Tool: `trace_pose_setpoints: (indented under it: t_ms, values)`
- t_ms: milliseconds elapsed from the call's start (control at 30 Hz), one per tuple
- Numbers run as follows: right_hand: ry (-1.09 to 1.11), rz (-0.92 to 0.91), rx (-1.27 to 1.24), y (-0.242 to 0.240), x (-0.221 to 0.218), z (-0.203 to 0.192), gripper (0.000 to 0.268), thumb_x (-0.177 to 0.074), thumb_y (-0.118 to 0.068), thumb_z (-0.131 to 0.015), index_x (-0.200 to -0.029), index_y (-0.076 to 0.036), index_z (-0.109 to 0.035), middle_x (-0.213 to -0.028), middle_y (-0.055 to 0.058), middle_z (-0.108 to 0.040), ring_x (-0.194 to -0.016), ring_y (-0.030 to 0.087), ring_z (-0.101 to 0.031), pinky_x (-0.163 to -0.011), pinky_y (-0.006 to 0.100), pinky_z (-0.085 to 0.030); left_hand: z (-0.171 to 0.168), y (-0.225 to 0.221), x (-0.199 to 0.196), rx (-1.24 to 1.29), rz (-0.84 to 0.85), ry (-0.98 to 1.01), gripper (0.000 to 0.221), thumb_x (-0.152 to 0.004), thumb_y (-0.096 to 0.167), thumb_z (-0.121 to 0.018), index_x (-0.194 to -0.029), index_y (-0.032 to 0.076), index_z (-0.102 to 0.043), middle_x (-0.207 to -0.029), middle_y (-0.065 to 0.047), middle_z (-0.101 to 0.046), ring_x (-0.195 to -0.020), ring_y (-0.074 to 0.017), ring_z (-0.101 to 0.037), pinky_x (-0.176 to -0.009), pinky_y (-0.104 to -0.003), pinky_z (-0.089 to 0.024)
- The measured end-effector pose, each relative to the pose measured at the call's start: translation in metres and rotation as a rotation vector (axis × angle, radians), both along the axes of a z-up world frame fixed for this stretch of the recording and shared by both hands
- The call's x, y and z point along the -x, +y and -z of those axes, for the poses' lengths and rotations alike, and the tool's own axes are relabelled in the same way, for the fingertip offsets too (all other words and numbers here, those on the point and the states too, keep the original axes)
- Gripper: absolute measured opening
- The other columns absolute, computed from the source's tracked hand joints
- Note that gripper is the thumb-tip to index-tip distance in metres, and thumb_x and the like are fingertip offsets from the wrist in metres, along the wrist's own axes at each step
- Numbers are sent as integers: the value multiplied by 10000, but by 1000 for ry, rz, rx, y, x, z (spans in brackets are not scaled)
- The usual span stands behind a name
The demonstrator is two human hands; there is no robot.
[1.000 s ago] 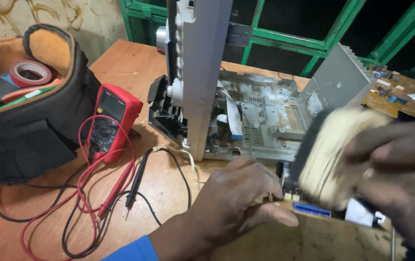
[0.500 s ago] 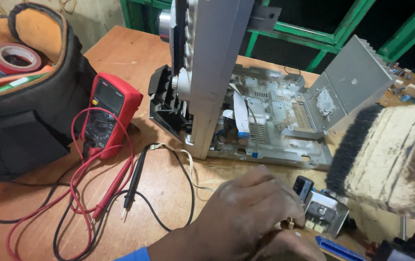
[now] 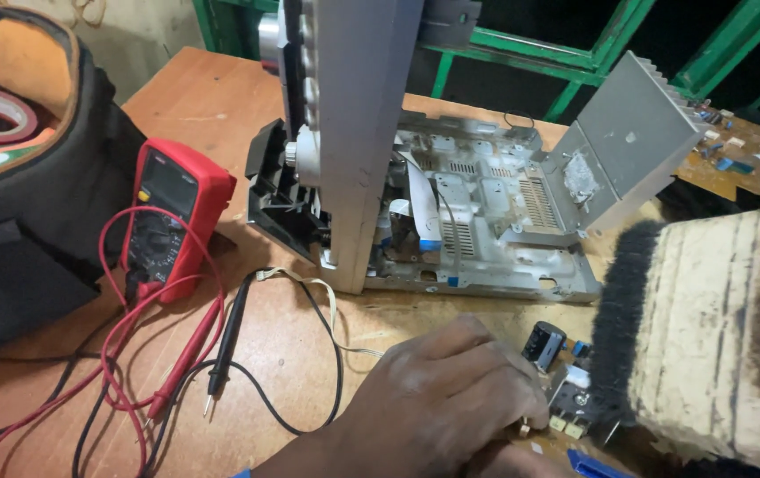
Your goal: The person disassembles an electronic device, removes a circuit board, applies liquid from a bottle of thinner to it, and brushes both the board and the internal chassis of the device.
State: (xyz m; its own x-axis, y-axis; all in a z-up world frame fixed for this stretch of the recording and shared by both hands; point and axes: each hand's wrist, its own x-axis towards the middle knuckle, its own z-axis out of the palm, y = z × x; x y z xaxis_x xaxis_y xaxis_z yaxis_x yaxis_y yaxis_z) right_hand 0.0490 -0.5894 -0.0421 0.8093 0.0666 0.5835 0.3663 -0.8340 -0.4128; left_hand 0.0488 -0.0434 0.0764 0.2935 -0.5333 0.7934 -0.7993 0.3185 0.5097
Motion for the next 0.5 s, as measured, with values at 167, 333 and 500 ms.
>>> trace_pose_setpoints:
  t_ms: [167, 333, 500]
  values:
    - [13, 14, -23, -14, 17, 9, 336, -867, -113, -563, -1183, -34, -482, -1164, 170, -640, -1074, 267, -726, -992, 389, -623, 3, -4, -5, 24, 0, -60, 426, -1146, 317, -296, -925, 54, -547, -942, -123, -686, -827, -274, -638, -822, -376, -472]
    - [29, 21, -44, -21, 34, 20, 338, -866, -97, -561, -1187, -29, -477, -1161, 172, -632, -1067, 270, -727, -985, 391, -628, 14, -7, -11, 25, -1, -136, 406, -1132, 346, -330, -970, 45, -548, -968, -120, -679, -803, -283, -616, -768, -396, -466]
    - [35, 33, -65, -20, 53, 26, 341, -865, -81, -559, -1190, -24, -472, -1157, 175, -624, -1060, 273, -728, -978, 394, -634, 10, -5, -10, 0, -24, -112, 423, -1132, 342, -317, -976, 43, -572, -970, -107, -692, -882, -269, -665, -814, -353, -470]
